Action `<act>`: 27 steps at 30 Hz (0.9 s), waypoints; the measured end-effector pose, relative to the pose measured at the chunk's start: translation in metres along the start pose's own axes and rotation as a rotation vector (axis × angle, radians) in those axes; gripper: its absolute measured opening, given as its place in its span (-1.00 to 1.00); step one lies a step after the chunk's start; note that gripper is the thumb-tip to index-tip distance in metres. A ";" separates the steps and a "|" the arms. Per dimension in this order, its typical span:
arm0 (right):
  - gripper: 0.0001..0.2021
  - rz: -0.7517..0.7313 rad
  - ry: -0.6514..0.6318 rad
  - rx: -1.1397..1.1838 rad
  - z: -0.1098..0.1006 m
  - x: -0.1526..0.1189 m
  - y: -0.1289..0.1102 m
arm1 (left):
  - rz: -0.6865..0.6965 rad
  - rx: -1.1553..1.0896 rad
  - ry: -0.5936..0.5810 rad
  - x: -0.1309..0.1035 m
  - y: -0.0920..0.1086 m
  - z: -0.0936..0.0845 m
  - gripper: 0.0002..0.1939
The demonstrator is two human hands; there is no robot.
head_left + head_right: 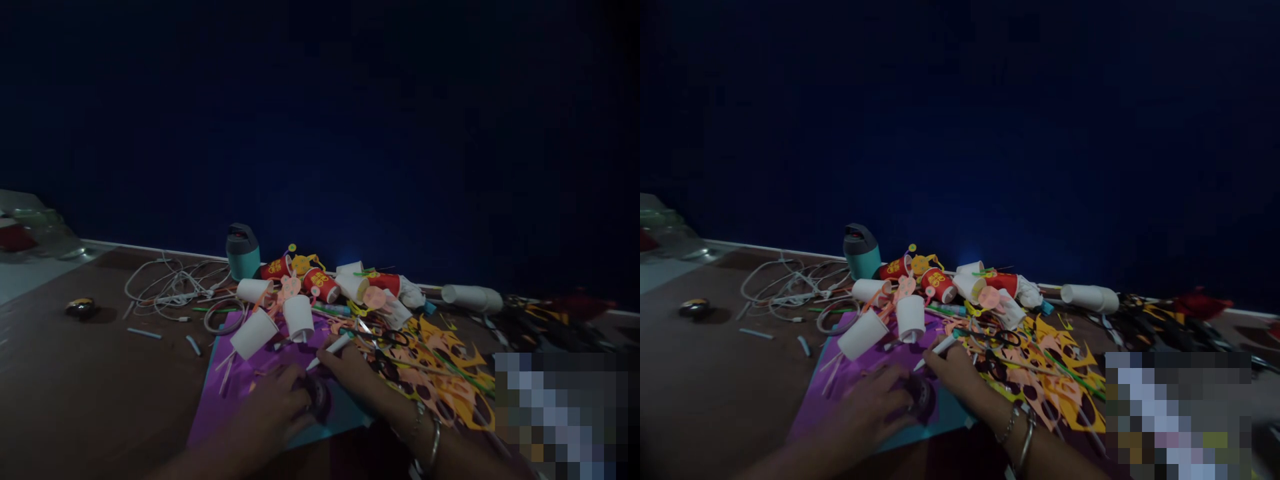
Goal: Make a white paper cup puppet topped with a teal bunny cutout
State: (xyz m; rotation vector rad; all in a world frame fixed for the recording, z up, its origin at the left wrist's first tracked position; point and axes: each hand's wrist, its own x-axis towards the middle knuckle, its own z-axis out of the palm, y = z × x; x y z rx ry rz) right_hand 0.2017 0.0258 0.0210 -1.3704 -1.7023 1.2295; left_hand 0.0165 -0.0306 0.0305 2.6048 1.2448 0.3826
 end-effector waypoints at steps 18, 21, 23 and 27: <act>-0.76 0.102 -0.198 -0.126 -0.004 0.023 -0.013 | 0.074 0.081 -0.001 0.005 -0.003 -0.003 -0.85; -0.80 0.084 -0.188 -0.152 -0.007 0.022 -0.018 | 0.077 0.081 0.013 0.005 -0.005 0.000 -0.85; -0.84 0.062 -0.161 -0.170 -0.010 0.018 -0.020 | 0.075 0.084 0.028 0.004 -0.006 0.002 -0.83; -0.90 -0.020 -0.068 -0.212 -0.015 0.001 -0.018 | 0.063 0.073 0.060 0.003 -0.006 0.004 -0.84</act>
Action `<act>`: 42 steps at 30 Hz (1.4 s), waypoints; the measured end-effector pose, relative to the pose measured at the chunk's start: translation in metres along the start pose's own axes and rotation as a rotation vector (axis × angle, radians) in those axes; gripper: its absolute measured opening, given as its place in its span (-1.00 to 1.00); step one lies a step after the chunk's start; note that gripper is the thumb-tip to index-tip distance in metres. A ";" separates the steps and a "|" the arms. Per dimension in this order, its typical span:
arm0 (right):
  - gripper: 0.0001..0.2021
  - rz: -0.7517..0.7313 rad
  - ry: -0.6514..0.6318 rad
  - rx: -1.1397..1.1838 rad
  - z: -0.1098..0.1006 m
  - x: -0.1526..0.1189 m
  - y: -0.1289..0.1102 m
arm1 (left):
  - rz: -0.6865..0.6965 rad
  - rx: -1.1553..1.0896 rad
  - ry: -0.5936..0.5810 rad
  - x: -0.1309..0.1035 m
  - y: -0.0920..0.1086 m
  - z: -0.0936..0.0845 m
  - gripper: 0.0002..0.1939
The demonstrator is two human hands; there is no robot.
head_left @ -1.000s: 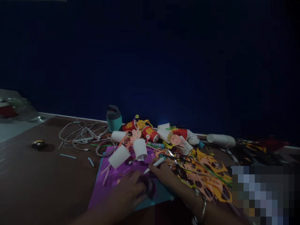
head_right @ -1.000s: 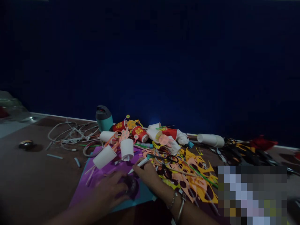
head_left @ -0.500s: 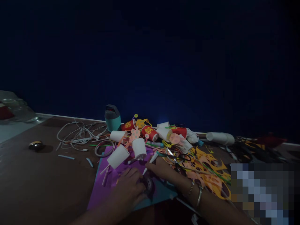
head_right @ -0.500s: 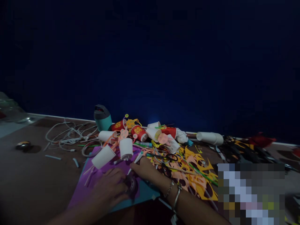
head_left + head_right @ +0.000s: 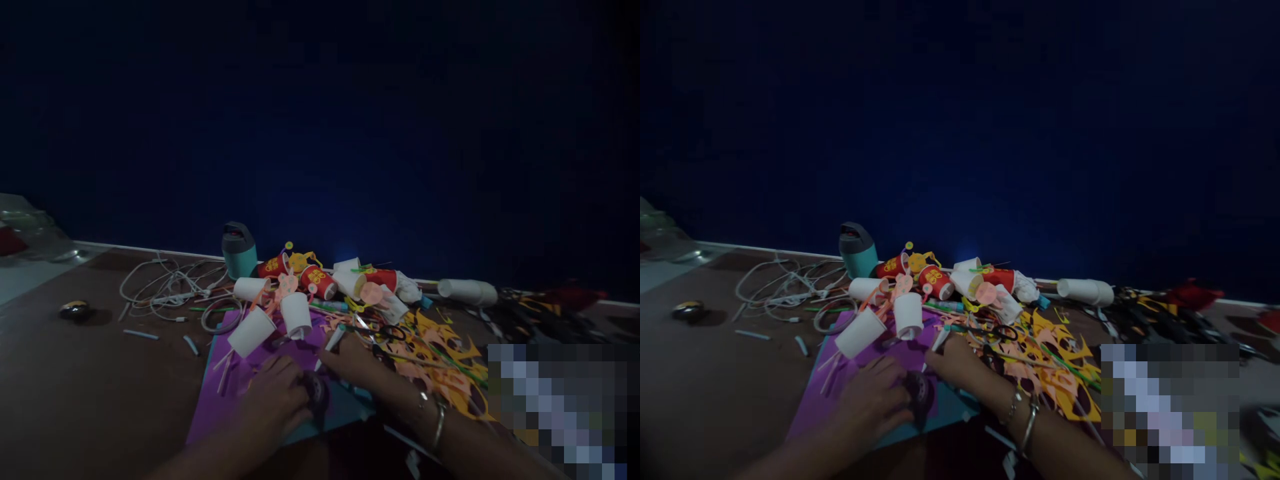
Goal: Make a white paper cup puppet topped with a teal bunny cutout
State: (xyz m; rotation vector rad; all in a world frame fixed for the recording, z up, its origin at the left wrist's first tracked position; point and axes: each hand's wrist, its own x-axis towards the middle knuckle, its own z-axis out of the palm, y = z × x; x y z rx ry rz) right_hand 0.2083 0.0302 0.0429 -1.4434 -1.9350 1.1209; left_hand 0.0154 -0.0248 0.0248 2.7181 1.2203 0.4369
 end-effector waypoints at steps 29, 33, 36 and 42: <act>-0.65 -0.092 0.070 0.204 -0.015 -0.066 0.007 | -0.081 0.006 -0.139 0.002 0.009 -0.011 -0.95; -0.69 -0.027 0.122 0.236 -0.016 -0.060 0.012 | -0.081 0.014 -0.122 0.002 0.010 -0.011 -0.95; -0.84 -0.003 0.156 0.288 -0.013 -0.049 0.021 | -0.063 -0.006 -0.118 0.003 0.010 -0.013 -0.93; -0.95 -0.045 0.137 0.204 -0.005 -0.039 0.023 | -0.057 -0.018 -0.121 0.003 0.008 -0.009 -0.92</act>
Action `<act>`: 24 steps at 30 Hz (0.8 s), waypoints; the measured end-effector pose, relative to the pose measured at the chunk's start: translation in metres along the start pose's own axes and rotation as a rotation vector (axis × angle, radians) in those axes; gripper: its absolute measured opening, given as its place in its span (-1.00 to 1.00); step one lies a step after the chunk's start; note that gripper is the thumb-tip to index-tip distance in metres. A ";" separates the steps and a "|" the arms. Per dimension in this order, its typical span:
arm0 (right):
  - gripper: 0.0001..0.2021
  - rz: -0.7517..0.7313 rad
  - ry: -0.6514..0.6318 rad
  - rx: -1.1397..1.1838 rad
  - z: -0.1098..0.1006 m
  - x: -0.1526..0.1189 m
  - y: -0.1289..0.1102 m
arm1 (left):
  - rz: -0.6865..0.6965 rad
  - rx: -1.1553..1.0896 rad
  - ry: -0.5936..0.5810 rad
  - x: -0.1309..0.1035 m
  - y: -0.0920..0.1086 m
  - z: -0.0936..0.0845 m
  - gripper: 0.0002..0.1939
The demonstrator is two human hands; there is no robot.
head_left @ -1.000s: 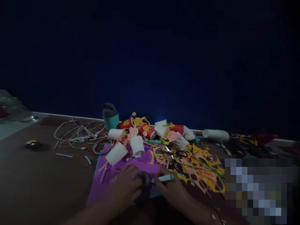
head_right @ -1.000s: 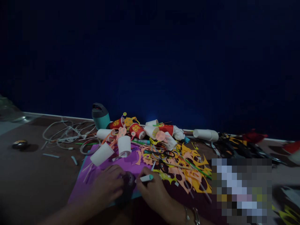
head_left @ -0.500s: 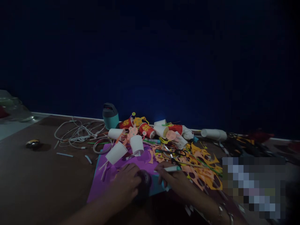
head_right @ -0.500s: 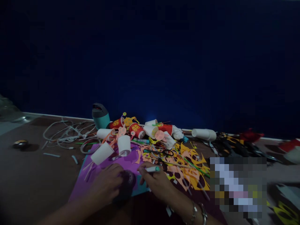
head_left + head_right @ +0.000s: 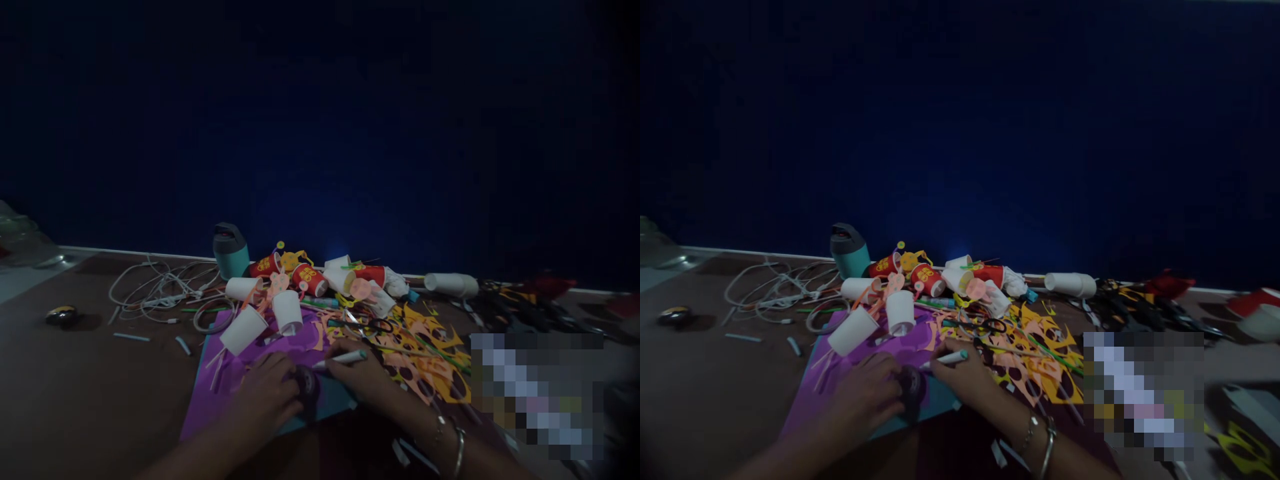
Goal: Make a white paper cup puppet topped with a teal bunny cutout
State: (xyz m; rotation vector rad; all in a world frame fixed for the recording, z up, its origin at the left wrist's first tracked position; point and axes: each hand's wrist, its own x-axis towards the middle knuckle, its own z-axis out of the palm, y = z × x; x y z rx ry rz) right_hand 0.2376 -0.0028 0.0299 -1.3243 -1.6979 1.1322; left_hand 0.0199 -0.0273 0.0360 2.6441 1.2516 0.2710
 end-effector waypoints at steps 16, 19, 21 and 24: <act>-0.93 -0.056 -0.029 -0.152 0.004 -0.022 -0.007 | 0.000 -0.008 0.018 0.000 0.001 0.000 -0.94; -0.93 -0.008 -0.078 -0.123 0.008 -0.027 -0.011 | -0.001 0.006 0.033 -0.001 0.002 0.000 -0.89; -0.93 0.018 -0.094 -0.097 0.007 -0.026 -0.014 | -0.009 0.019 0.020 -0.001 0.002 -0.001 -0.87; -0.91 -0.004 -0.035 -0.079 -0.007 -0.017 -0.017 | -0.015 0.024 0.000 -0.001 0.002 -0.002 -0.91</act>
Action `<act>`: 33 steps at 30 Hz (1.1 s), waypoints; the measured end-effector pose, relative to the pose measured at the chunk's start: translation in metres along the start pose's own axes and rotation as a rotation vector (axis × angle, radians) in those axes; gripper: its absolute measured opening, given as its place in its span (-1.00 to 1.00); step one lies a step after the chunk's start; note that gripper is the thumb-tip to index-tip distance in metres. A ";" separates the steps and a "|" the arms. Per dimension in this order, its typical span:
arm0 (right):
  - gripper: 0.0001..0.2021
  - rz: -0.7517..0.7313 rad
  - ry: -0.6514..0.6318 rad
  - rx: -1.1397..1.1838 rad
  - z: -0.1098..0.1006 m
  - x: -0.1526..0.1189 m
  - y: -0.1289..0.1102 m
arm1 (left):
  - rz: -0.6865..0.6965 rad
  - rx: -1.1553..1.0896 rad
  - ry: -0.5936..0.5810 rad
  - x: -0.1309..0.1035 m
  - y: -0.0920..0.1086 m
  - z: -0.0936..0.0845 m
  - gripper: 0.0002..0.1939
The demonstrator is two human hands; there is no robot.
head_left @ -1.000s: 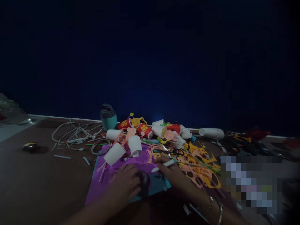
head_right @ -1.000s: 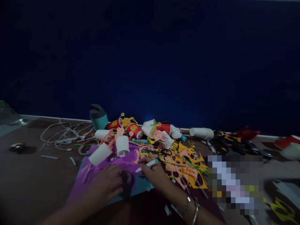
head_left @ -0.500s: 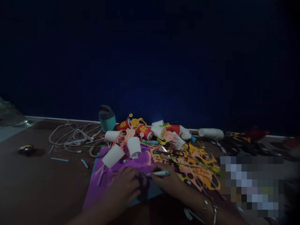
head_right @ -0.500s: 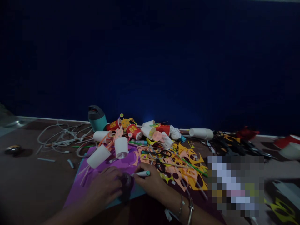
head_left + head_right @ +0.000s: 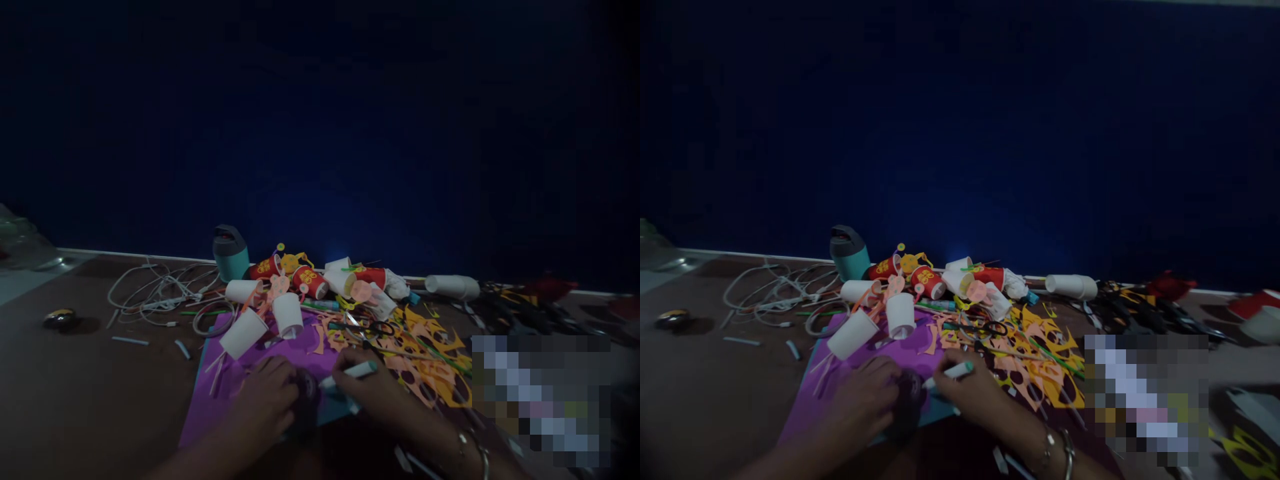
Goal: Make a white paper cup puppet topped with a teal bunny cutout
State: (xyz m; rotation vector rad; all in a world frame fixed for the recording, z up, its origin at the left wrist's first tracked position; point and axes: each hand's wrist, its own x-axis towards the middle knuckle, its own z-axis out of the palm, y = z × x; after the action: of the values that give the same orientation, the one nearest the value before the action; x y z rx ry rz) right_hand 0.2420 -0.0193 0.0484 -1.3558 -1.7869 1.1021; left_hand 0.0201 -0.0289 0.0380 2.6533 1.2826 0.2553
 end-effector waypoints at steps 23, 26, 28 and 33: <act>-0.84 -0.537 -0.145 -1.061 0.028 0.097 -0.009 | -0.006 -0.010 0.036 -0.001 -0.003 0.007 -0.80; -0.79 -0.479 -0.101 -1.100 0.014 0.093 -0.010 | 0.003 -0.035 0.055 -0.002 -0.003 0.007 -0.80; -0.79 -0.418 -0.070 -1.116 0.004 0.088 -0.007 | -0.004 -0.043 0.069 -0.002 -0.003 0.007 -0.83; -0.67 -0.324 -0.042 -1.089 -0.013 0.078 0.007 | 0.002 -0.048 0.039 -0.003 -0.005 0.009 -0.84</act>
State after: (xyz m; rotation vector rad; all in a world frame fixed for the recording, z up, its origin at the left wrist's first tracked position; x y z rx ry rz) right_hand 0.2349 0.0597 0.0472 -1.4728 -2.6563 -0.1082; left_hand 0.0167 -0.0292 0.0281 2.6220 1.2689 0.3351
